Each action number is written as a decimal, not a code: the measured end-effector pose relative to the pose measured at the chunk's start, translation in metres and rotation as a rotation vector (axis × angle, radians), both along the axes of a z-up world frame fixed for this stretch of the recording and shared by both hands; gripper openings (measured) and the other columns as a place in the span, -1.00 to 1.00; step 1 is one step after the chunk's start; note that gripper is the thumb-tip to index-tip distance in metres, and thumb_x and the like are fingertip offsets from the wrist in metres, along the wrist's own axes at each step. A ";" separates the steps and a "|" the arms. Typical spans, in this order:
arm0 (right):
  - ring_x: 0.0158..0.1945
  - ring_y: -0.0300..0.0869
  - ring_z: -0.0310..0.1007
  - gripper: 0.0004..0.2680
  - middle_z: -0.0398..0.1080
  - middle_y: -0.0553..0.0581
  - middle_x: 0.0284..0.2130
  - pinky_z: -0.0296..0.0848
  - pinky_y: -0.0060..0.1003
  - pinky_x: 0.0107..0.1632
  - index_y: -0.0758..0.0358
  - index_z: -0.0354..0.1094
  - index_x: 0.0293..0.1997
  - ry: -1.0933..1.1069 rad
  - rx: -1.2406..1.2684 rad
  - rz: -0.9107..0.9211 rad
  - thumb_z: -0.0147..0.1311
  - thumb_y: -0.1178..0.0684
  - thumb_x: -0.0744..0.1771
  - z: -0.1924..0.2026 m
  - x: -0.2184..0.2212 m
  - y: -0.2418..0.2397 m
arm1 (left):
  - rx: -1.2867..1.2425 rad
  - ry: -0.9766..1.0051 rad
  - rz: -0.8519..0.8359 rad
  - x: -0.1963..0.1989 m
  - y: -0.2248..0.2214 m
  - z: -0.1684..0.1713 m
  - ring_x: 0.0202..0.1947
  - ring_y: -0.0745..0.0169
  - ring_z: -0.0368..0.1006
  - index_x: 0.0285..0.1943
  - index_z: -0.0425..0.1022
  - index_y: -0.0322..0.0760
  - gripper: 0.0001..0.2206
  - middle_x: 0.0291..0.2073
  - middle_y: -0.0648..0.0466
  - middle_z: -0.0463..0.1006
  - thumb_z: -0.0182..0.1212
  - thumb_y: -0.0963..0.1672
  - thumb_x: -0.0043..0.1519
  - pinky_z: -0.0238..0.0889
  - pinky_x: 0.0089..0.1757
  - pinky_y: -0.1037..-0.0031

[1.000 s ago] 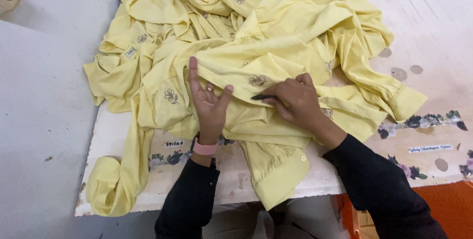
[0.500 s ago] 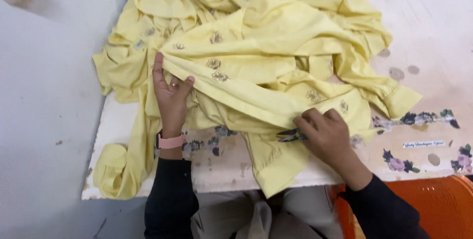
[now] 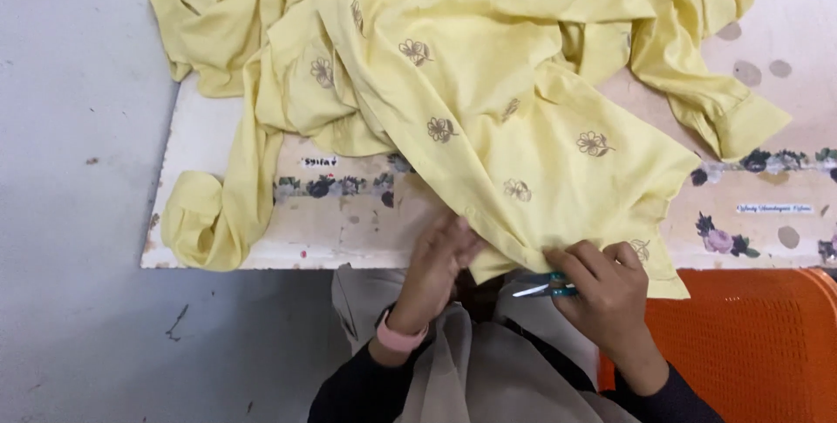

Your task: Trimming loose threads from yellow garments using thread snips

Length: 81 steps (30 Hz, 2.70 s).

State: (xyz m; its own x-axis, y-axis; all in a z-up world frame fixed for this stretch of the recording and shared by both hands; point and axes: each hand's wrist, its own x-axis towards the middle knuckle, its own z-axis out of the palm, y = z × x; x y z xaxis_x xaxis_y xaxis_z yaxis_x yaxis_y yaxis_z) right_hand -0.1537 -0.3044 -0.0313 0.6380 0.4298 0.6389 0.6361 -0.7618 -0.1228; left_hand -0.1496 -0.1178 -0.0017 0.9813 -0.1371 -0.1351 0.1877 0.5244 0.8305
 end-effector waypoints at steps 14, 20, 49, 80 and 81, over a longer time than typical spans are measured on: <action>-0.53 -0.25 0.26 -0.84 0.40 -0.02 -0.46 -0.02 -0.37 -0.35 0.17 0.34 -0.27 -0.029 0.163 -0.079 0.12 0.20 0.16 0.037 -0.017 0.028 | 0.037 0.027 0.125 -0.014 -0.018 -0.043 -0.54 0.49 0.03 -0.30 0.13 -0.32 -0.82 -0.62 0.20 0.07 -0.01 -0.12 0.15 0.02 -0.36 0.50; -0.58 -0.17 0.29 -0.85 0.39 0.01 -0.54 0.05 -0.38 -0.43 0.22 0.37 -0.33 0.064 0.328 0.001 0.12 0.24 0.13 0.043 -0.019 0.034 | 0.039 0.109 0.150 -0.021 -0.025 -0.036 -0.36 0.38 0.36 0.05 0.26 -0.48 -0.60 -0.41 0.03 0.44 0.03 -0.08 0.12 0.29 -0.18 0.32; -0.26 -0.18 0.38 -0.82 0.40 -0.03 -0.32 0.03 -0.36 -0.23 0.16 0.25 -0.22 0.439 0.541 -0.036 0.08 0.09 0.18 -0.010 0.006 0.028 | 0.008 -0.116 0.373 0.047 0.043 -0.045 -0.25 0.12 0.43 -0.15 0.16 -0.26 -0.85 -0.25 -0.12 0.41 -0.06 -0.16 0.14 0.37 -0.28 0.46; -0.31 -0.18 0.31 -0.82 0.31 0.12 -0.39 0.25 -0.40 -0.22 0.28 0.19 -0.18 0.632 0.920 0.095 0.04 0.17 0.21 -0.016 0.011 0.053 | 0.449 -0.127 -0.072 -0.052 -0.001 -0.023 -0.16 0.09 0.38 0.07 0.26 -0.30 -0.63 -0.17 -0.03 0.30 0.06 -0.16 0.06 0.28 -0.18 0.36; -0.20 -0.24 0.31 -0.80 0.28 0.10 -0.26 0.32 -0.45 -0.14 0.28 0.13 -0.15 0.702 0.955 0.140 0.01 0.16 0.21 -0.014 0.008 0.052 | 0.480 -0.078 -0.089 -0.056 -0.007 -0.016 -0.20 0.29 0.40 0.13 0.19 -0.29 -0.61 -0.21 0.11 0.28 0.01 -0.13 0.10 0.29 -0.21 0.57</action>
State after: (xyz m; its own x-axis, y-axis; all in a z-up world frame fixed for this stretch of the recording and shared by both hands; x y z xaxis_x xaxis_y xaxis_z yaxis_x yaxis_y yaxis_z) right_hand -0.1455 -0.2521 -0.0451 0.9612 0.0641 0.2682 0.2736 -0.1020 -0.9564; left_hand -0.2052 -0.1252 -0.0180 0.9783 -0.1614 -0.1300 0.1419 0.0644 0.9878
